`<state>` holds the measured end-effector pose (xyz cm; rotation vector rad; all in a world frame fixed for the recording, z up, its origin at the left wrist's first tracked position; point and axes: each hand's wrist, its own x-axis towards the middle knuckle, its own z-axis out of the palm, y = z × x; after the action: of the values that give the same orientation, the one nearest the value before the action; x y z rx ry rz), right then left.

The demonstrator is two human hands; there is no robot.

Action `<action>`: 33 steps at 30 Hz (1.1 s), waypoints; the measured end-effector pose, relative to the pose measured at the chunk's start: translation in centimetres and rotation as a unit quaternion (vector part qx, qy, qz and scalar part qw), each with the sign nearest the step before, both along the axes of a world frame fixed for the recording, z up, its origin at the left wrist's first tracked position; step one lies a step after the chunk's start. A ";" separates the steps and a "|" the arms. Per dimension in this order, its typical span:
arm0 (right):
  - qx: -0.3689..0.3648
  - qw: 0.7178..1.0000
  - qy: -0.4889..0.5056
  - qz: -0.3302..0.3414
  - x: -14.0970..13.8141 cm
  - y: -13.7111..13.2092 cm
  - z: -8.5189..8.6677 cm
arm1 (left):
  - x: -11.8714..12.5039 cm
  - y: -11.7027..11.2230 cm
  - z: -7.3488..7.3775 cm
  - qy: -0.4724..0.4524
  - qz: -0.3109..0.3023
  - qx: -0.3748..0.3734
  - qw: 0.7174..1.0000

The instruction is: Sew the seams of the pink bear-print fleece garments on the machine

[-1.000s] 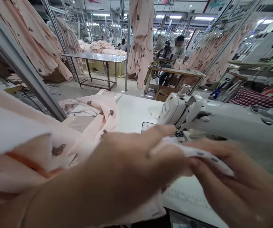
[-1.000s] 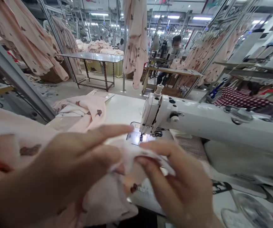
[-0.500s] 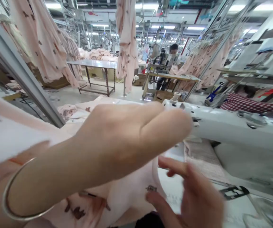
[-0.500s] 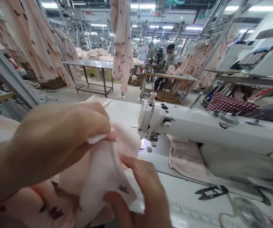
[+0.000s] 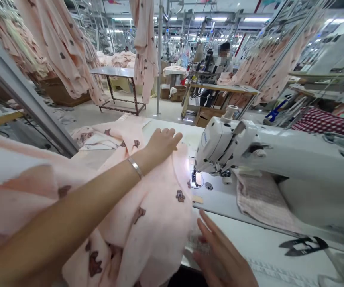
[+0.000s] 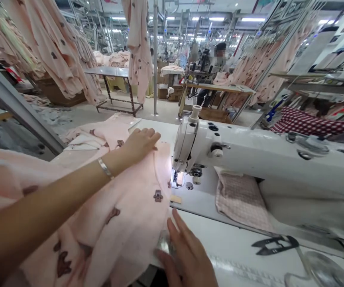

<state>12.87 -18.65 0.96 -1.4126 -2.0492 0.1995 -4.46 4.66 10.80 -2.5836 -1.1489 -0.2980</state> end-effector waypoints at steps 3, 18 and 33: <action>0.039 0.999 -0.022 -0.008 0.4 0.6 -0.5 | 1.2 -1.4 -2.4 -0.005 -0.049 -0.047 0.998; 0.038 0.994 -0.075 0.074 -1.4 1.1 -1.6 | 1.2 -5.4 -8.0 -0.028 -0.202 -0.221 0.954; 0.031 0.984 -0.053 0.165 -1.6 2.7 -0.2 | -0.3 -9.7 -9.1 -0.089 -0.184 -0.225 0.953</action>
<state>11.26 -15.93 0.76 -1.0590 -2.3501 0.2001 -4.79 -5.07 1.71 -3.2383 -0.8547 -0.3954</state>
